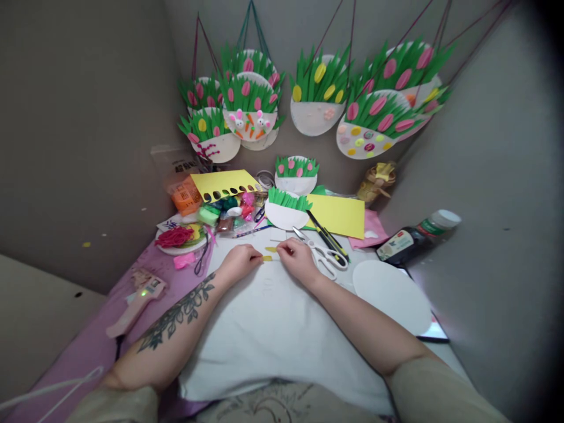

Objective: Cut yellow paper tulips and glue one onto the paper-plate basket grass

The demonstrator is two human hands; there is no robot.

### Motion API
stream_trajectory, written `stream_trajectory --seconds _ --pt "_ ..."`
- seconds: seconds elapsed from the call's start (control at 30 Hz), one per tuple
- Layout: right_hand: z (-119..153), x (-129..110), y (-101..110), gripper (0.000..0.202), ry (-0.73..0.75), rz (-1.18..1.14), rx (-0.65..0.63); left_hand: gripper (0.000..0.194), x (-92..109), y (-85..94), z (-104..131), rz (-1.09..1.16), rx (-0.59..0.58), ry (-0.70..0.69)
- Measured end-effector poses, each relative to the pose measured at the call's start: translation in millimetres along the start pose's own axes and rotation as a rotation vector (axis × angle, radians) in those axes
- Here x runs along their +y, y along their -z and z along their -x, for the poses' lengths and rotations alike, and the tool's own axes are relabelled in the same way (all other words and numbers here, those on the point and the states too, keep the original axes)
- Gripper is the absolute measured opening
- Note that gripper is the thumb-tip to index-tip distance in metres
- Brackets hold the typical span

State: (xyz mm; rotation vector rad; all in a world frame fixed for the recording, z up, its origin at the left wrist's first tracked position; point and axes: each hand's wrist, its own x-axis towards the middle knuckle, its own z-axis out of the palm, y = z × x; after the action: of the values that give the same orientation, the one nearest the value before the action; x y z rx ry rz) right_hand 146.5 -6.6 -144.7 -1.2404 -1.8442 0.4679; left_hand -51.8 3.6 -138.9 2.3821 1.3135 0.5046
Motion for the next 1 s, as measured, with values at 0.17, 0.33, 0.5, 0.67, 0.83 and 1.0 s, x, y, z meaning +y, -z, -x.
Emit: stream_trajectory --seconds 0.17,0.33,0.5,0.67,0.83,1.0 --pt "-3.1 5.8 1.3 0.012 -0.013 0.073 -0.086 0.021 0.3 0.1 -0.1 0.003 -0.006 0.016" --pt "-2.5 7.4 -6.2 0.014 0.012 0.137 -0.197 0.021 -1.4 -0.3 -0.7 -0.008 -0.018 0.004" --pt "-4.0 8.0 -10.9 0.016 0.002 0.072 -0.251 0.022 -1.6 -1.0 -0.9 -0.009 -0.015 0.0" --pt "-3.2 9.8 -10.6 0.015 -0.006 0.035 -0.282 0.023 -1.5 -1.0 -1.3 -0.002 -0.018 0.013" --pt "-1.5 8.6 -15.1 0.007 0.003 0.154 -0.319 0.022 -2.9 1.9 -0.9 0.004 -0.05 0.011" --pt "-1.4 9.0 -16.9 0.009 -0.009 0.152 -0.327 0.021 -2.1 5.6 -0.6 0.008 -0.056 -0.002"
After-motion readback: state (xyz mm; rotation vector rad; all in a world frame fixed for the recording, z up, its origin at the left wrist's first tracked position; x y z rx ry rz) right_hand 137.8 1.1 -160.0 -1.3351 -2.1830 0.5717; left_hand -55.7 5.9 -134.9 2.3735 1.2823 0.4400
